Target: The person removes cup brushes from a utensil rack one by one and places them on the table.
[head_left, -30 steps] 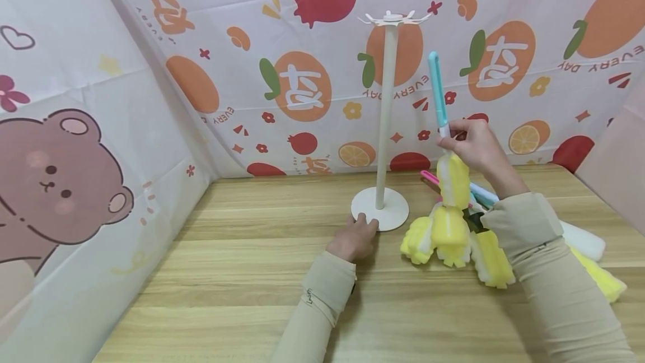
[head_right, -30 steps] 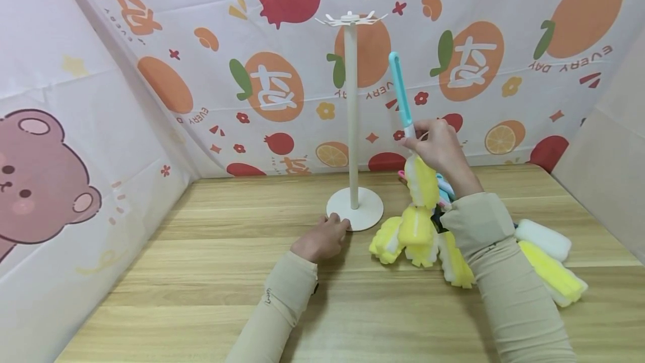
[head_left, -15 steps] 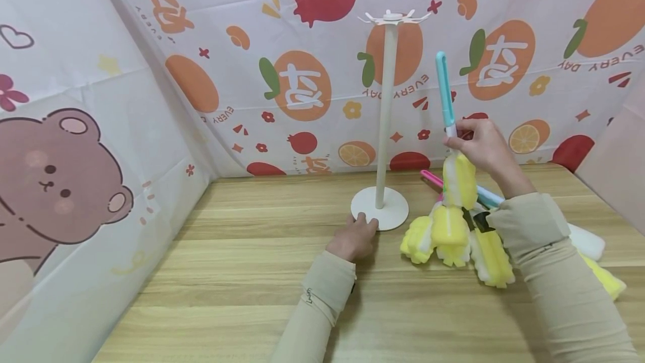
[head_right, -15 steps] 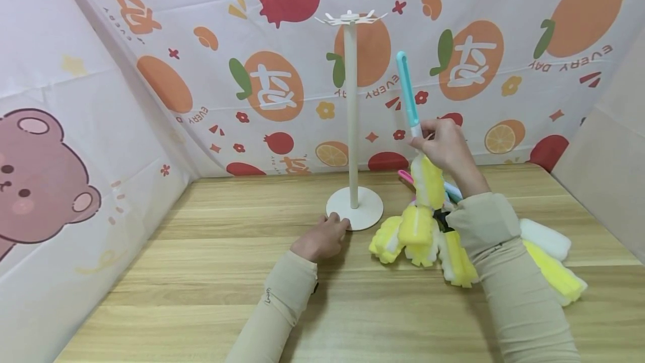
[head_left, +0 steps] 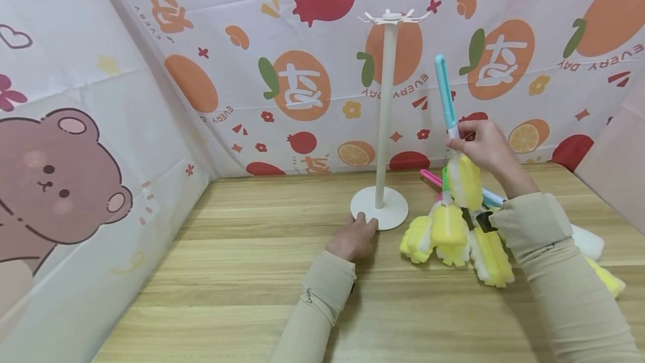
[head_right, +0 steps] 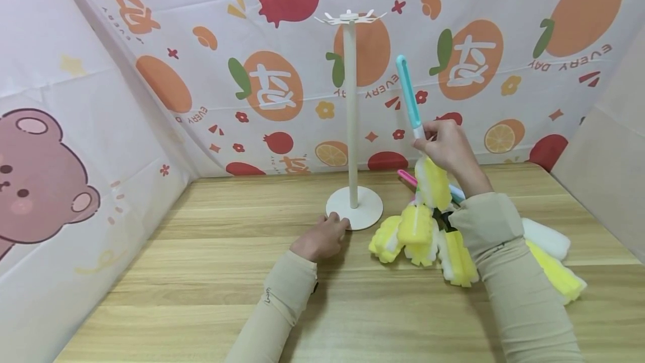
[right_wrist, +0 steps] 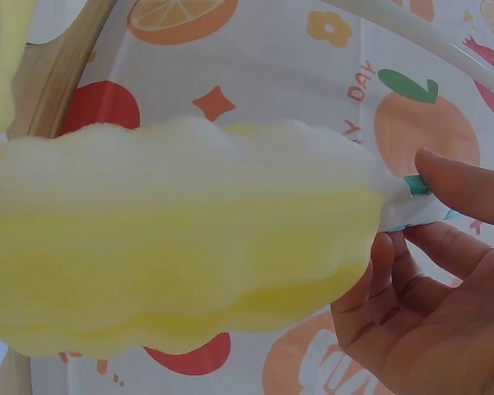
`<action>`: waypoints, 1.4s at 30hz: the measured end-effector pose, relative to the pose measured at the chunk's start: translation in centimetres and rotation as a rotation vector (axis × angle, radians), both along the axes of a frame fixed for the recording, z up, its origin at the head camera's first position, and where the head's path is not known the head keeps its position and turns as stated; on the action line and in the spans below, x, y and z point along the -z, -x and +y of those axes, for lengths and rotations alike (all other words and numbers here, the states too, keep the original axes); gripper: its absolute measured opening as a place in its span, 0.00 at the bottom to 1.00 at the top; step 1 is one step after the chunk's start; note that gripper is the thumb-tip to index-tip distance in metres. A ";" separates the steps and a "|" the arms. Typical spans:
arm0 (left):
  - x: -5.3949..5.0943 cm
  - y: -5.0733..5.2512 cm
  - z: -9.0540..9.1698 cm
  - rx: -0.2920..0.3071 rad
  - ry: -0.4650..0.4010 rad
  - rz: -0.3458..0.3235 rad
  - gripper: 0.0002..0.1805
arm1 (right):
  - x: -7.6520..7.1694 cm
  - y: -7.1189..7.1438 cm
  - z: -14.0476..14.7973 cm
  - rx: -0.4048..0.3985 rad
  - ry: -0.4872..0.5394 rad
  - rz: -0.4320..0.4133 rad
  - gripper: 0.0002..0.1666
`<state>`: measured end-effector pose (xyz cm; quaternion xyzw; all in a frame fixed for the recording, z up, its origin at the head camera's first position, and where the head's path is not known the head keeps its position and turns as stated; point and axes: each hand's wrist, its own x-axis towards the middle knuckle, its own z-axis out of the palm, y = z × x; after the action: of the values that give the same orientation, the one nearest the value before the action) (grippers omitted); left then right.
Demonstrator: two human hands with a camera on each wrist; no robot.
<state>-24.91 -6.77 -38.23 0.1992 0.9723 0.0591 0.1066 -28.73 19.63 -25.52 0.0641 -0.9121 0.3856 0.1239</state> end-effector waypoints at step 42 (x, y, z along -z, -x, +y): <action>0.3 0.1 0.0 0.004 -0.010 0.010 0.09 | 2.0 -0.3 0.7 0.045 -0.349 0.112 0.16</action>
<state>-25.03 -6.81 -38.51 0.2018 0.9722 0.0628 0.1008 -28.47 20.29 -27.54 0.0853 -0.9580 0.2145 0.1702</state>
